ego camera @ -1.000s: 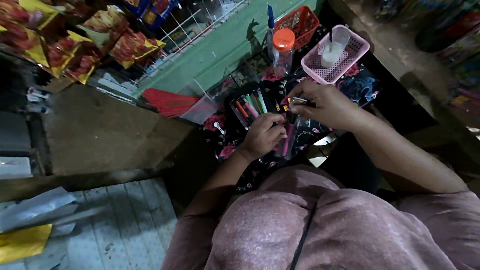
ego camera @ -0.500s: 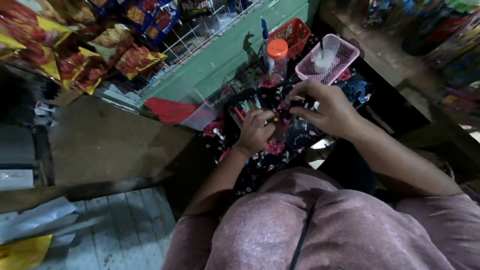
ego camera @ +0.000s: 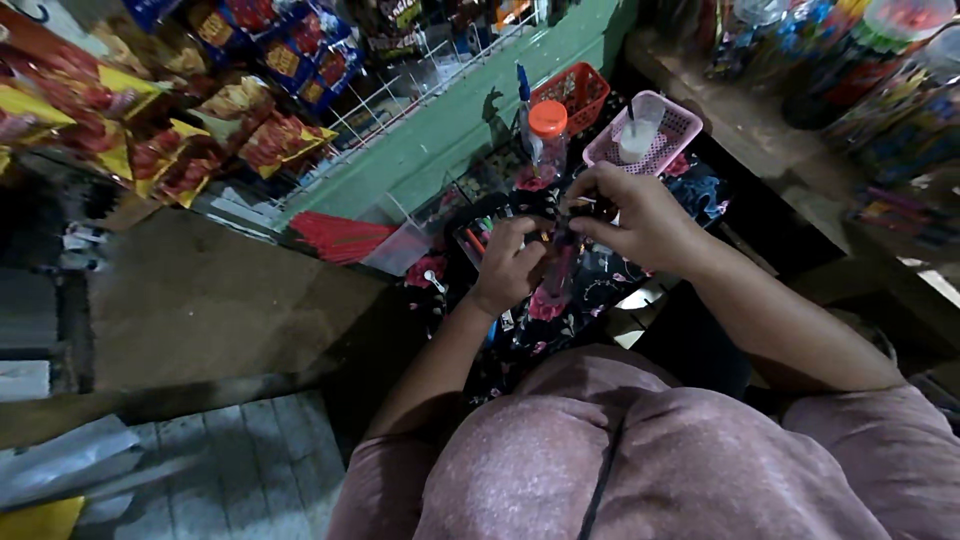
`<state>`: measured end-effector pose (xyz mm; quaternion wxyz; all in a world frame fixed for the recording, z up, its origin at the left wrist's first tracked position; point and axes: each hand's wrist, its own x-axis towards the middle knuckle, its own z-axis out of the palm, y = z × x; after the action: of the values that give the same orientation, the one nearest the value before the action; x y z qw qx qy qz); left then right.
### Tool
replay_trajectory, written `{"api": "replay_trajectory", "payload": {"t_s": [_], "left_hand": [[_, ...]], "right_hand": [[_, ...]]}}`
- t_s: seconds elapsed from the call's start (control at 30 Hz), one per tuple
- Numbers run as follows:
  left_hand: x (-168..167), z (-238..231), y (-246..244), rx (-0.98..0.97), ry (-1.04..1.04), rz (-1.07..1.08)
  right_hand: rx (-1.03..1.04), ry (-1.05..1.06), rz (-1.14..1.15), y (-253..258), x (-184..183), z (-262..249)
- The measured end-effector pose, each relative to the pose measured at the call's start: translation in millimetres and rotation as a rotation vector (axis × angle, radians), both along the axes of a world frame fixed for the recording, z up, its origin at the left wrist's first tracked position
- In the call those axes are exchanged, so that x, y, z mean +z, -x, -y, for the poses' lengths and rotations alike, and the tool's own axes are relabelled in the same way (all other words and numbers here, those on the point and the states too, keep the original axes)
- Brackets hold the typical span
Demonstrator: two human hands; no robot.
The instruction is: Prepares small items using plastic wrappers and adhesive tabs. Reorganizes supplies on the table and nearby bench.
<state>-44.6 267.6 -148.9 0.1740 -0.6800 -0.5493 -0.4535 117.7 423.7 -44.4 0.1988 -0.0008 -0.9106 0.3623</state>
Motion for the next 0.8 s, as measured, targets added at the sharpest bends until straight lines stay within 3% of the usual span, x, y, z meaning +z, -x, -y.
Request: {"api": "replay_trajectory", "payload": {"t_s": [0.13,0.23,0.37,0.47,0.6,0.8], "left_hand": [[5.1,8.0,-15.8,-0.152,0.269,0.678],[22.8,14.6,-31.6,-0.086,0.588,0.883],[32.1,17.1,-41.1,-0.006,0.738,0.882],[28.8,20.8,-35.3,-0.098,0.798,0.926],[24.0,23.8,-33.1,-0.222,0.858,1.144],[25.4,19.0,-33.8,-0.039,0.797,0.995]], "right_hand": [[-0.060,0.102,-0.012,0.9,4.3,-4.9],[-0.064,0.153,0.025,2.6,4.0,-4.5],[-0.062,0.193,0.014,8.8,-3.0,-11.0],[-0.071,0.272,0.015,10.6,-8.9,-19.3],[-0.057,0.307,0.000,12.2,-14.8,-23.0],[-0.201,-0.029,-0.190,4.5,-27.8,-8.0]]}}
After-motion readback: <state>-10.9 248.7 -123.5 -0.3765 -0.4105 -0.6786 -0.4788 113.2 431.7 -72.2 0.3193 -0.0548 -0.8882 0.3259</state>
